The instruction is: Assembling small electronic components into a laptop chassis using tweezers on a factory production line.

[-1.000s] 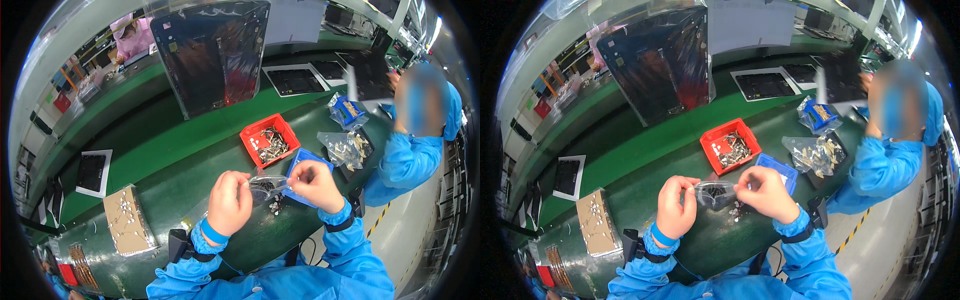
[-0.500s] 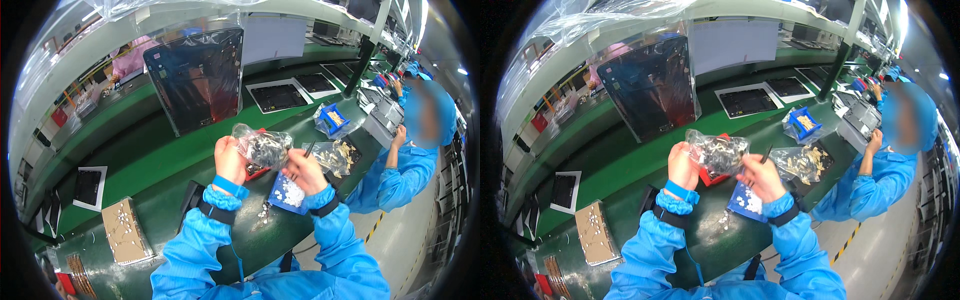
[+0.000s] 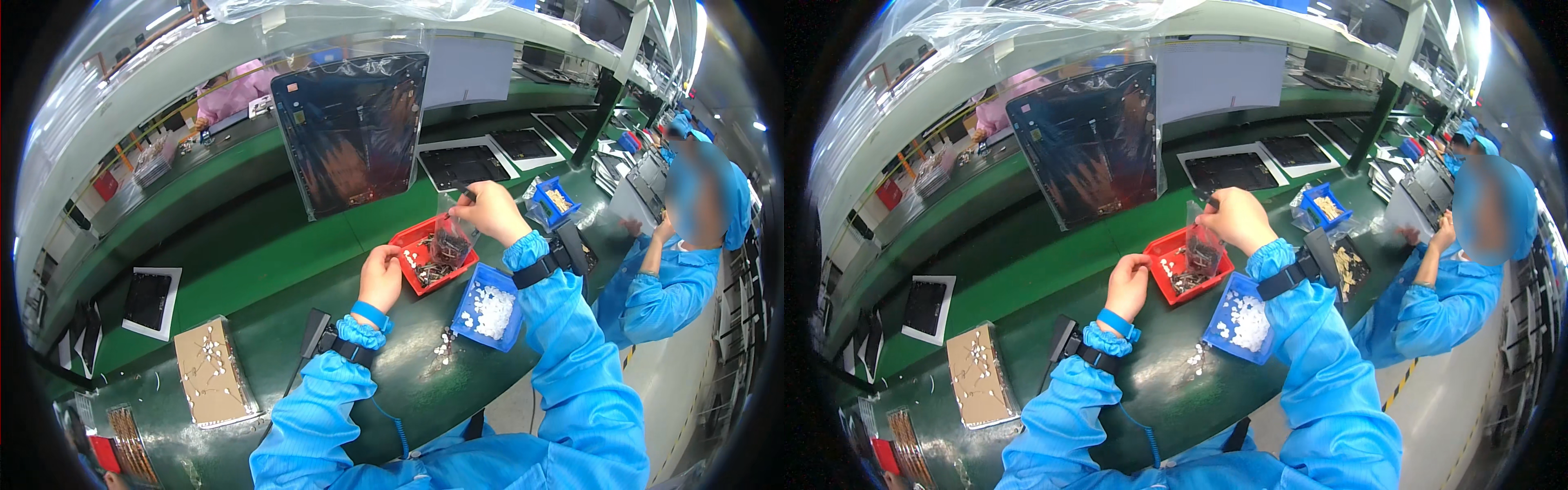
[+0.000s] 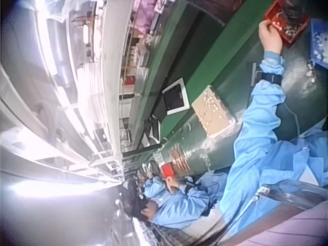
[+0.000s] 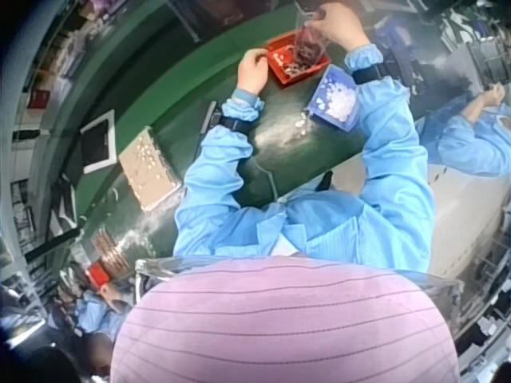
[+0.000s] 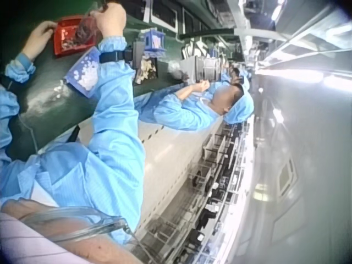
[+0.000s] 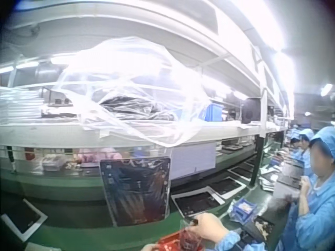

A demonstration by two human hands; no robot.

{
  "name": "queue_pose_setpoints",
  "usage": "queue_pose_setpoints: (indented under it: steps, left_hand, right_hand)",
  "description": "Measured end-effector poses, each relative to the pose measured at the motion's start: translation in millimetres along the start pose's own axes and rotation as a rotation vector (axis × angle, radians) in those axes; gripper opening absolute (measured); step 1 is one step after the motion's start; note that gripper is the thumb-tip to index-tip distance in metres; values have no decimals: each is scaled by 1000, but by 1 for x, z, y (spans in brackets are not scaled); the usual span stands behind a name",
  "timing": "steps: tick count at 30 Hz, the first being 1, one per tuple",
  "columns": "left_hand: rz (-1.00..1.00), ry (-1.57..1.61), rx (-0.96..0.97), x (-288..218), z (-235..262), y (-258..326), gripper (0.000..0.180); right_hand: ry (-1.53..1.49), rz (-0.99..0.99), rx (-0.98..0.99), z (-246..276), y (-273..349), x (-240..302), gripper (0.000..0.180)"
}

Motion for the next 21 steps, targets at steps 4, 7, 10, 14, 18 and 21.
queue_pose_setpoints:
  steps: [4, 7, 10, 14, 18, 21]
  left_hand:
    - [-35, -85, 89, -6, -8, 8, 16]
    - [-32, -61, 114, 2, -11, 14, 13]
    - [-73, -173, 182, 1, -13, 17, 16]
    - [-23, -126, 196, -5, -10, 20, 16]
    - [6, -134, 218, -5, -9, 23, 17]
    - [-5, -153, 211, -11, -5, 27, 18]
  right_hand:
    - [-74, 127, 102, -22, -4, 1, 18]
    - [118, 100, -100, 0, -4, 4, 19]
    - [52, 99, -18, -2, -10, 0, 21]
    - [-32, 53, 6, 1, -14, -2, 23]
    - [-16, 49, -41, 11, -16, 2, 23]
    - [27, 57, -76, 11, -19, 3, 23]
Point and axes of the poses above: each hand's wrist, its own y-axis away from the middle knuckle, its own z-axis out of the back of the hand, x = y × z, the point moved 7 cm from there along -y, towards the middle knuckle, and after that the axes turned 13 degrees about y, right-handed, at the moved point
